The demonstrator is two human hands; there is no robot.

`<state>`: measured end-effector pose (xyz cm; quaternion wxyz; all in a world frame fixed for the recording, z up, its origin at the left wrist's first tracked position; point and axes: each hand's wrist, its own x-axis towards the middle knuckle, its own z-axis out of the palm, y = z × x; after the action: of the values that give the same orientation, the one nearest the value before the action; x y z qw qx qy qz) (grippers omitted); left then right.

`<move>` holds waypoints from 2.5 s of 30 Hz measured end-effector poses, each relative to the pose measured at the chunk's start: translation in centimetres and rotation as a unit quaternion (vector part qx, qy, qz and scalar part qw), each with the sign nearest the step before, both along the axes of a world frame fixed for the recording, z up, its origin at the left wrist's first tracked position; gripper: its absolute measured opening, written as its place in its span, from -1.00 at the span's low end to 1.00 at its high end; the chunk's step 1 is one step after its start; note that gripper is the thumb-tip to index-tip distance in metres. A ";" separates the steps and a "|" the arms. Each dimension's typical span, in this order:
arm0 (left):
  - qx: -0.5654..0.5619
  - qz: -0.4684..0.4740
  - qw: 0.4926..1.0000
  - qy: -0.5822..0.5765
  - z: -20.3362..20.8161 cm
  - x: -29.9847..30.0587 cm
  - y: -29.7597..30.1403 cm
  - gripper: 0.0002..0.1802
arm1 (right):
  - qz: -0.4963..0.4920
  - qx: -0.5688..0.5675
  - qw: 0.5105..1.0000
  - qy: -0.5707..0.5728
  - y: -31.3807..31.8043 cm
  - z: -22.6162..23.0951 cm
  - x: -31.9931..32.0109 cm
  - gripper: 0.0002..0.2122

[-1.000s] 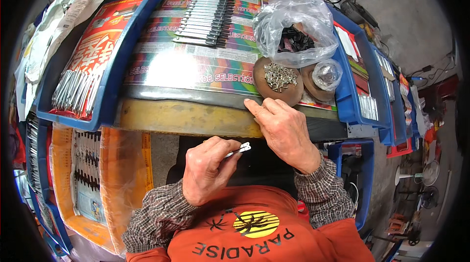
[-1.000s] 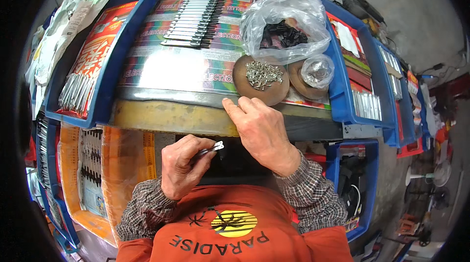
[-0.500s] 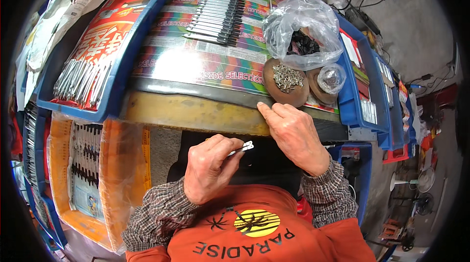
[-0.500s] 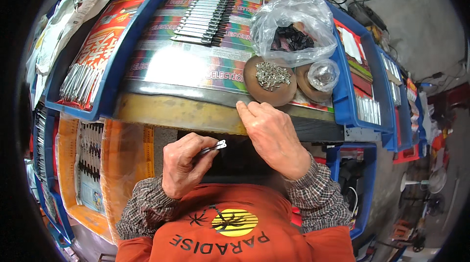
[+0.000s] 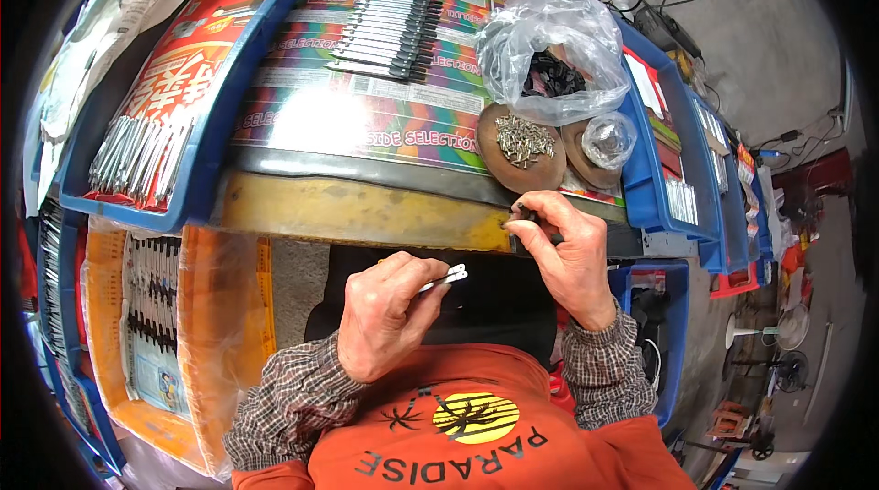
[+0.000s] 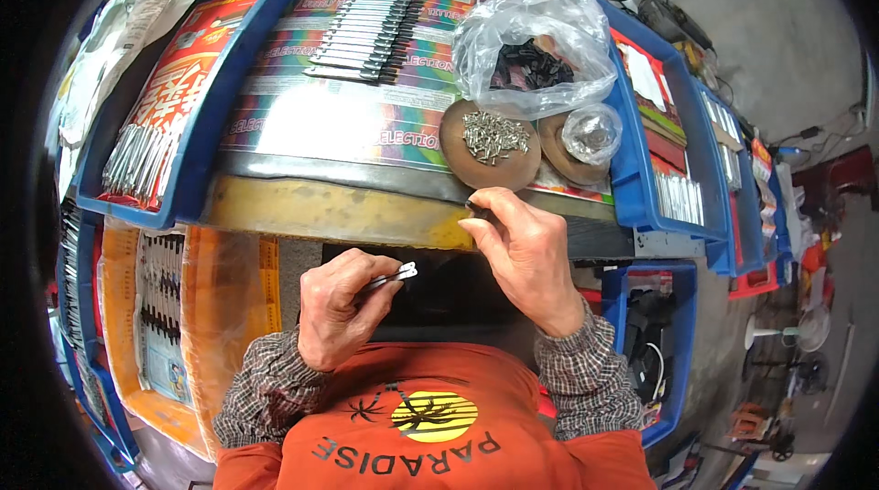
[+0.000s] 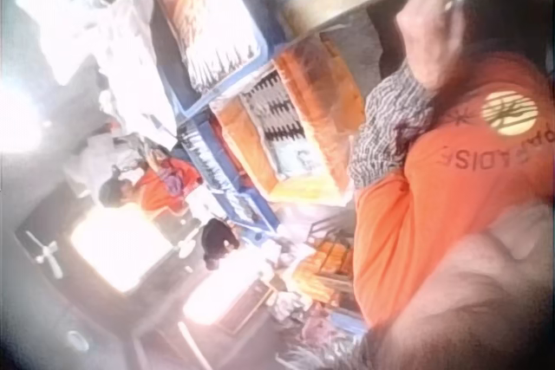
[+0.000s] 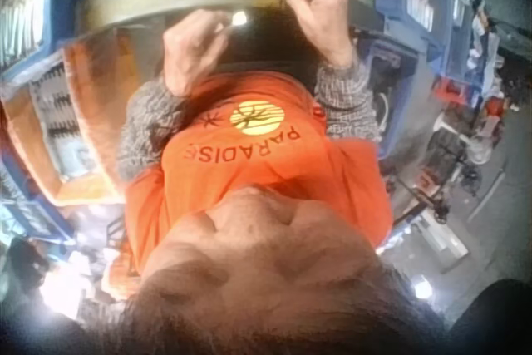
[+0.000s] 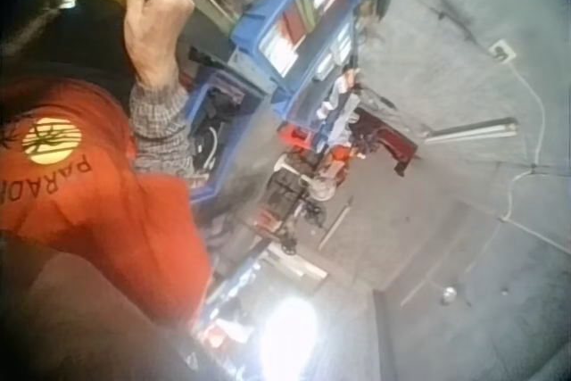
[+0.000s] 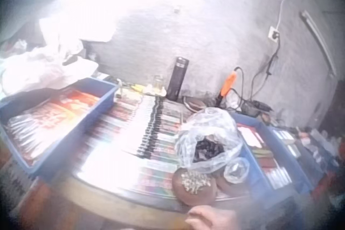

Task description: The person assembles small metal pen clips onto pen barrels by hand, taking the components from trays and dishes at a workstation.

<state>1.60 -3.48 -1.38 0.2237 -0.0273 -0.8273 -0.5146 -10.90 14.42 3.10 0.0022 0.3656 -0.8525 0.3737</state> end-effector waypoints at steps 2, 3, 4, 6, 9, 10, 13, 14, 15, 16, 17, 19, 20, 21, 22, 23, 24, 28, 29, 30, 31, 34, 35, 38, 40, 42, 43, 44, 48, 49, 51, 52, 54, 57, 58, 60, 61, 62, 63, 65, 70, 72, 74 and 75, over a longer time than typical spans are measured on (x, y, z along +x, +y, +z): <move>-0.001 0.000 1.000 -0.010 0.0 -0.2 0.1 -0.78 | -0.010 -0.022 0.998 -0.052 0.1 0.0 0.1 -0.84; -0.002 -0.001 1.000 -0.011 0.0 -0.2 0.1 -0.78 | -0.005 -0.062 0.993 -0.097 0.1 -0.1 0.2 -0.88; -0.001 -0.001 1.000 -0.012 0.0 -0.3 0.2 -0.78 | 0.000 -0.102 0.985 -0.142 0.1 -0.2 0.2 -0.92; -0.002 -0.003 1.000 -0.013 0.1 -0.4 0.3 -0.79 | 0.009 -0.138 0.978 -0.158 0.2 -0.7 0.1 -0.91; -0.005 -0.004 1.000 -0.012 0.3 -0.4 0.4 -0.79 | 0.015 -0.182 0.958 -0.220 0.3 -0.5 0.3 -0.88; -0.004 -0.004 1.000 -0.014 0.3 -0.3 0.4 -0.78 | 0.010 -0.191 0.944 -0.267 0.3 -0.3 0.4 -0.86; -0.005 -0.008 1.000 -0.019 0.2 -0.5 0.6 -0.77 | 0.020 -0.265 0.875 -0.405 0.6 -0.6 0.3 -0.84; -0.008 -0.005 1.000 -0.022 0.3 -0.4 0.6 -0.77 | 0.018 -0.264 0.876 -0.403 0.7 -0.6 0.4 -0.84; -0.007 -0.007 1.000 -0.020 0.4 -0.4 0.6 -0.77 | 0.016 -0.282 0.860 -0.426 0.8 -0.7 0.4 -0.83; -0.007 -0.006 1.000 -0.023 0.5 -0.4 0.7 -0.78 | 0.014 -0.299 0.842 -0.448 0.9 -0.8 0.4 -0.82; -0.006 -0.005 1.000 -0.026 0.5 -0.4 0.7 -0.78 | 0.014 -0.299 0.843 -0.448 1.0 -0.8 0.4 -0.82; -0.008 -0.004 1.000 -0.025 0.4 -0.3 0.6 -0.78 | 0.011 -0.317 0.822 -0.473 1.2 -1.1 0.4 -0.80; -0.011 -0.003 1.000 -0.025 0.3 -0.3 0.6 -0.78 | 0.010 -0.316 0.823 -0.472 1.3 -1.2 0.4 -0.80; -0.009 -0.004 1.000 -0.025 0.2 -0.3 0.7 -0.78 | 0.010 -0.325 0.815 -0.479 1.4 -1.3 0.5 -0.80; -0.009 -0.003 1.000 -0.024 0.2 -0.4 0.7 -0.78 | 0.011 -0.334 0.808 -0.486 1.5 -1.4 0.5 -0.79; -0.010 -0.003 1.000 -0.022 0.2 -0.4 0.7 -0.78 | 0.010 -0.333 0.808 -0.486 1.6 -1.4 0.6 -0.79; -0.009 -0.003 1.000 -0.022 0.4 -0.4 0.7 -0.78 | 0.006 -0.341 0.803 -0.489 1.6 -1.4 0.7 -0.79; -0.004 -0.005 1.000 -0.015 0.5 -0.5 0.8 -0.79 | -0.008 -0.365 0.793 -0.487 1.4 -1.2 0.9 -0.80; -0.008 -0.004 1.000 -0.007 0.5 -0.5 0.8 -0.79 | -0.008 -0.364 0.794 -0.487 1.4 -1.2 0.9 -0.80; -0.007 -0.003 1.000 -0.007 0.5 -0.4 0.8 -0.79 | -0.004 -0.368 0.787 -0.496 1.4 -1.2 1.0 -0.82; -0.008 -0.004 1.000 -0.010 0.5 -0.4 0.8 -0.78 | 0.000 -0.372 0.780 -0.504 1.4 -1.2 1.0 -0.83; -0.005 -0.008 1.000 -0.013 0.6 -0.4 0.8 -0.78 | -0.004 -0.369 0.782 -0.502 1.5 -1.3 1.2 -0.85; -0.002 -0.010 1.000 -0.014 0.6 -0.3 0.8 -0.78 | -0.005 -0.368 0.782 -0.503 1.5 -1.3 1.3 -0.85; -0.013 -0.011 1.000 -0.016 0.5 -0.3 0.8 -0.80 | -0.006 -0.370 0.785 -0.496 1.4 -1.3 1.5 -0.85; -0.011 -0.009 1.000 -0.016 0.6 -0.2 0.8 -0.80 | -0.015 -0.368 0.792 -0.487 1.4 -1.3 1.5 -0.85; -0.009 -0.008 1.000 -0.016 0.6 -0.3 0.8 -0.80 | -0.019 -0.365 0.799 -0.478 1.3 -1.4 1.7 -0.87; -0.010 -0.008 1.000 -0.015 0.6 -0.3 0.8 -0.80 | -0.022 -0.362 0.806 -0.469 1.3 -1.4 1.7 -0.88; -0.012 -0.008 1.000 -0.014 0.6 -0.3 0.8 -0.80 | -0.022 -0.361 0.805 -0.469 1.2 -1.4 1.8 -0.88; -0.013 -0.009 1.000 -0.014 0.8 -0.3 0.8 -0.80 | -0.012 -0.361 0.813 -0.457 1.0 -1.4 2.1 -0.88; -0.013 -0.009 1.000 -0.011 0.8 -0.4 0.9 -0.80 | -0.008 -0.361 0.818 -0.447 0.9 -1.4 2.3 -0.87; -0.013 -0.007 1.000 -0.008 0.7 -0.3 0.9 -0.80 | -0.004 -0.375 0.810 -0.451 0.8 -1.6 2.4 -0.88; -0.011 -0.006 1.000 -0.009 0.7 -0.3 0.9 -0.80 | 0.000 -0.389 0.801 -0.455 0.8 -1.6 2.5 -0.89; -0.008 -0.005 1.000 -0.011 0.5 -0.2 1.0 -0.80 | -0.005 -0.391 0.800 -0.456 0.6 -1.7 2.7 -0.88; -0.007 -0.005 1.000 -0.009 0.4 -0.1 1.0 -0.79 | -0.006 -0.390 0.799 -0.457 0.6 -1.8 3.0 -0.87; -0.010 -0.009 1.000 -0.006 0.5 -0.1 1.0 -0.78 | -0.003 -0.388 0.800 -0.458 0.6 -1.9 3.0 -0.87; -0.014 -0.013 1.000 -0.004 0.5 -0.1 1.0 -0.77 | 0.000 -0.391 0.800 -0.456 0.8 -2.2 3.0 -0.86; -0.014 -0.014 1.000 0.001 0.5 -0.1 1.1 -0.77 | 0.004 -0.394 0.800 -0.453 0.9 -2.4 3.1 -0.85; -0.014 -0.016 1.000 0.006 0.5 -0.1 1.1 -0.77 | 0.003 -0.394 0.799 -0.453 0.9 -2.4 3.2 -0.85; -0.014 -0.017 1.000 0.005 0.5 -0.1 1.1 -0.77 | -0.006 -0.382 0.808 -0.448 0.9 -2.4 3.3 -0.84; -0.012 -0.015 1.000 -0.007 0.6 0.0 1.1 -0.79 | -0.016 -0.370 0.816 -0.444 1.0 -2.4 3.5 -0.82; -0.009 -0.026 0.999 -0.018 0.4 0.4 1.4 -0.79 | -0.011 -0.383 0.799 -0.463 1.2 -2.4 4.3 -0.78; -0.006 -0.029 0.999 -0.022 0.2 0.4 1.6 -0.79 | -0.006 -0.382 0.794 -0.472 1.4 -2.6 4.5 -0.78; 0.001 -0.034 0.999 -0.023 0.4 0.5 1.9 -0.79 | -0.002 -0.382 0.789 -0.481 1.5 -2.7 4.7 -0.78; 0.001 -0.036 0.999 -0.025 0.4 0.6 2.1 -0.79 | -0.002 -0.393 0.790 -0.471 1.4 -2.7 4.9 -0.78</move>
<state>2.16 -1.42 -0.98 0.1845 -0.0438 -0.8308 -0.5232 -6.04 15.84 0.35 -0.2554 0.1102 -0.5284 0.8022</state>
